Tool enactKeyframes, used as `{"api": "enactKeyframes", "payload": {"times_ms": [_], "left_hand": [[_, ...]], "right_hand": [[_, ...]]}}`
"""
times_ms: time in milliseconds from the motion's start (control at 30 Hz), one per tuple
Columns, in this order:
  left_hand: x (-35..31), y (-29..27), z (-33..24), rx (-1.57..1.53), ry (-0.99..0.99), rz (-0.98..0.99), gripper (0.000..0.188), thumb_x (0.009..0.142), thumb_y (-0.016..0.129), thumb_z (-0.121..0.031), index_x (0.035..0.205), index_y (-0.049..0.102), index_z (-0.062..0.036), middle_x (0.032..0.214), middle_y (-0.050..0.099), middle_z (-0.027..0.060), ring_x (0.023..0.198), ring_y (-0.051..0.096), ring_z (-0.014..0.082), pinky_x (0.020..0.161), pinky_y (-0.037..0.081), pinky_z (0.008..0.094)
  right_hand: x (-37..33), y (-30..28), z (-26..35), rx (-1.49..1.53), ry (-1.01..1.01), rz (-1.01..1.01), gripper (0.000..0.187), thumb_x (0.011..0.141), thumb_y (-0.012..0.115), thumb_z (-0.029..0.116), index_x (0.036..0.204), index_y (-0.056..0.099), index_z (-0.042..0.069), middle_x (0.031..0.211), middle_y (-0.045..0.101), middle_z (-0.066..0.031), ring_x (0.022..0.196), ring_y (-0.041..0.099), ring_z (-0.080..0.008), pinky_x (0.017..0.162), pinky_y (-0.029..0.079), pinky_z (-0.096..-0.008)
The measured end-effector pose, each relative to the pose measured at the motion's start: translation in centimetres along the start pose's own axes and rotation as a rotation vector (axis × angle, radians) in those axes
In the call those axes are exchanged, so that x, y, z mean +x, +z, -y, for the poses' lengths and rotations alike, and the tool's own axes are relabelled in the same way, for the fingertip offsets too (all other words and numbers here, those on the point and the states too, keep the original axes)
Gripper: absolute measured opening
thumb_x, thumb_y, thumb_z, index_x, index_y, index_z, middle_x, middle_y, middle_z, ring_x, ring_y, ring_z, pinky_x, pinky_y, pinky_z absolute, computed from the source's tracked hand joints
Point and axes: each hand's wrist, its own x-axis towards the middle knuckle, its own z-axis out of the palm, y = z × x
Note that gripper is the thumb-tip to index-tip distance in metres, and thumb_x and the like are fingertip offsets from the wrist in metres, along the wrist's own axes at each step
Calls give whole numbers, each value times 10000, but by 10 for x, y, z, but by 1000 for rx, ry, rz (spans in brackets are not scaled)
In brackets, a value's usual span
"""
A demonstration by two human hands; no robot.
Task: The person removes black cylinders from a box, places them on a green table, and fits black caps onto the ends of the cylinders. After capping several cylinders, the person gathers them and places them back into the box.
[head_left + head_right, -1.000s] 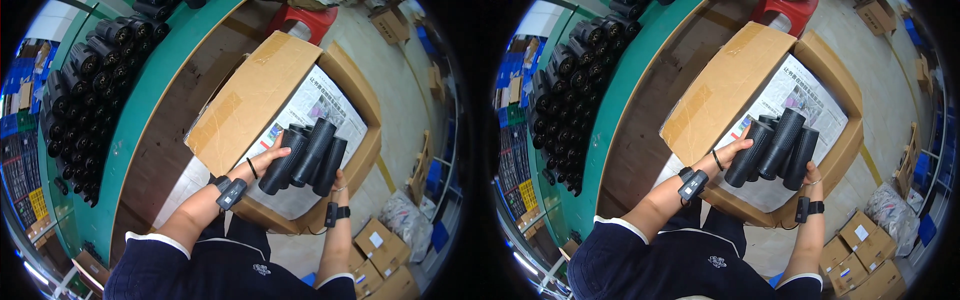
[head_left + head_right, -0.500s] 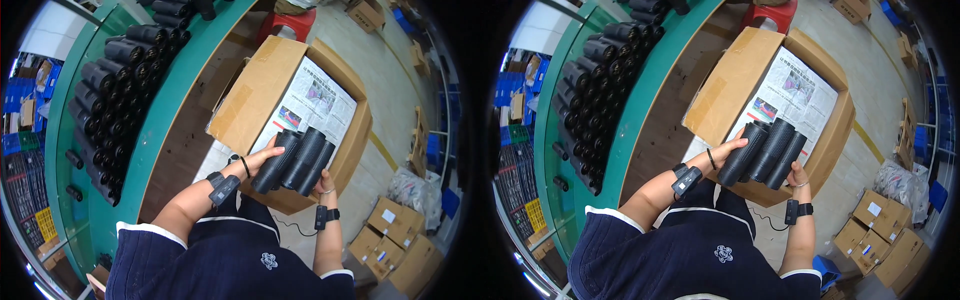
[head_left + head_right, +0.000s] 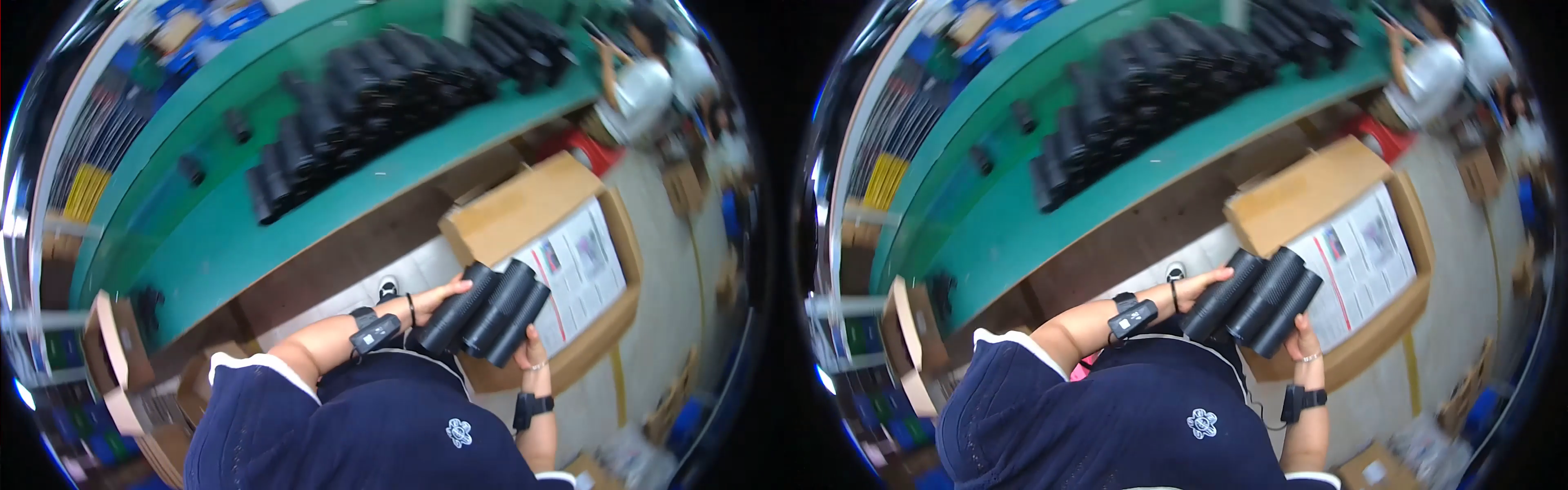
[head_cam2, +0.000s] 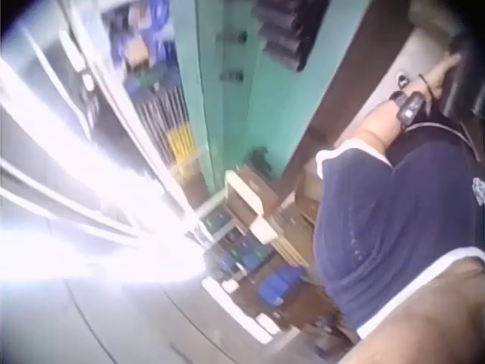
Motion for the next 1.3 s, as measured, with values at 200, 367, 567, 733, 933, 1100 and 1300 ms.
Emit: {"api": "enactKeyframes", "payload": {"times_ms": [200,367,567,733,933,1100,1300], "left_hand": [[-133,-50,-21,-224,132,142,813,827,645,-496,1448,192,-231,1325,453,132,1129,539,269,922,468,427],[-255,-116,-38,-288,500,-61,679,854,615,-480,1351,421,-61,1244,558,155,1062,596,254,943,468,404],[-406,-218,-41,-379,590,-166,745,824,624,-517,1359,424,-39,1319,510,182,1143,555,300,987,435,417],[-493,-293,-54,-396,844,-516,650,846,603,-513,1308,489,-69,1241,573,169,1085,587,287,964,449,422],[-545,-371,-70,-503,889,-656,648,822,581,-583,1222,566,-74,1145,635,140,1000,623,274,898,482,419],[-571,-414,-56,-550,985,-753,566,833,606,-530,1163,603,-70,1087,661,118,909,649,219,844,511,352],[-613,-454,-50,-599,965,-680,547,852,606,-499,1163,595,-49,1072,662,100,884,656,206,822,526,350]], "right_hand": [[31,135,-5,-134,177,191,954,705,783,440,1416,275,59,1377,415,-87,1272,406,-257,1086,326,-420],[97,283,-57,-298,226,392,978,691,800,414,1439,246,114,1369,400,-58,1268,394,-245,1060,351,-420],[174,410,-180,-374,388,541,912,772,728,332,1478,175,166,1433,345,-64,1317,331,-265,1069,323,-445],[236,524,-267,-474,482,635,985,734,764,391,1483,165,166,1466,314,-58,1345,303,-261,1102,278,-435],[298,604,-341,-477,523,861,875,821,681,335,1491,149,149,1482,288,-86,1354,294,-261,1103,276,-420],[314,636,-390,-461,606,931,890,815,695,314,1489,140,142,1464,308,-100,1335,325,-264,1080,319,-422],[312,663,-431,-428,649,885,929,819,705,265,1500,81,159,1469,293,-122,1333,323,-274,1080,315,-429]]}}
